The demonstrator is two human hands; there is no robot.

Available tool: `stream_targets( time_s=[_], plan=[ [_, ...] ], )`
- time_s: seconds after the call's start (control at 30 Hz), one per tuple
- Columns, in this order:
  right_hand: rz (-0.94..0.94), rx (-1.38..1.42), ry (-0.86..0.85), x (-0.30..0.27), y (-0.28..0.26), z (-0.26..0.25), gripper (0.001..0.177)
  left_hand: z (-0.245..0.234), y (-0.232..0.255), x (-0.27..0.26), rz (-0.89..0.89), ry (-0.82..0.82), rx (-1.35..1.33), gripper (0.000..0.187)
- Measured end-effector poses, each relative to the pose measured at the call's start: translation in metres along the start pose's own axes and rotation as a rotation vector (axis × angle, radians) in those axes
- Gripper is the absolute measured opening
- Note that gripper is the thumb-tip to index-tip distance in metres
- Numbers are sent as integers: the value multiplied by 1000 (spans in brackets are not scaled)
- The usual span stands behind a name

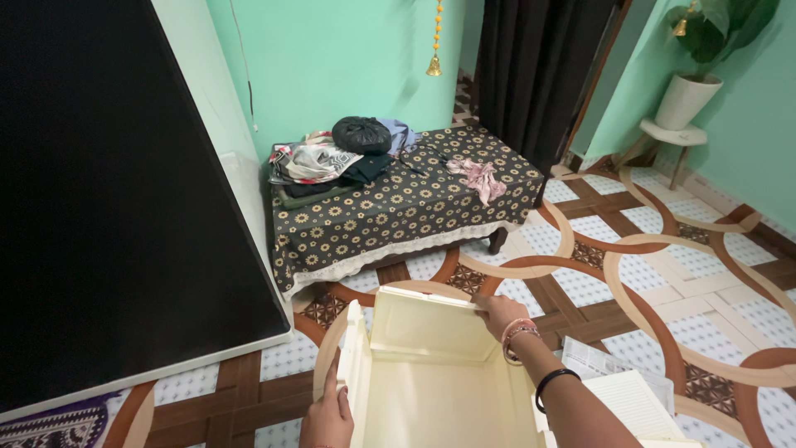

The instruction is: The person sits on the floor and assembles a white plastic drawer cabinet, snapping side panels, drawer fronts and base pieces together by hand. They pick panels one at a time from a pile on the floor, align slots, and press parts into the frame, working on the partially built unit throughout the clip.

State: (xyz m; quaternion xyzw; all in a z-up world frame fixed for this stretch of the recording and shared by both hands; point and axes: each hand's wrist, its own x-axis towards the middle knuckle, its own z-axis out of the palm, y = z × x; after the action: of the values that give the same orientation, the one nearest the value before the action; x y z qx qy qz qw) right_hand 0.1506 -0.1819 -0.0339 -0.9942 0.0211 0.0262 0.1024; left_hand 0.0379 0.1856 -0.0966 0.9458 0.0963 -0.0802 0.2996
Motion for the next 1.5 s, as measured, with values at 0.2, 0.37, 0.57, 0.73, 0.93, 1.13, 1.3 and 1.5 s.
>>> stream_targets(
  time_s=[0.2,0.37,0.57,0.73,0.93,1.13,1.3,1.5],
  plan=[
    [-97,-155,-16,52,54,47,20,15,-16,14,23,119,-22,63],
    [-252,-373,-79,65,82,66,18,21,-27,16,-57,61,-10,66],
    [-143,187,197,43,49,26,26,24,-40,19,77,211,-68,63],
    [-33,306,229,28,26,-11,26,24,-33,16,30,160,11,61],
    [-6,709,539,15,33,-66,27,8,-7,-3,-25,128,13,56],
    [358,1283,695,-31,91,-65,22,-4,5,-14,50,191,46,52],
    [569,1736,672,-107,178,40,25,-10,14,-16,78,140,182,54],
    [1015,1965,726,-259,243,159,39,-26,35,-36,198,223,146,84]
  ],
)
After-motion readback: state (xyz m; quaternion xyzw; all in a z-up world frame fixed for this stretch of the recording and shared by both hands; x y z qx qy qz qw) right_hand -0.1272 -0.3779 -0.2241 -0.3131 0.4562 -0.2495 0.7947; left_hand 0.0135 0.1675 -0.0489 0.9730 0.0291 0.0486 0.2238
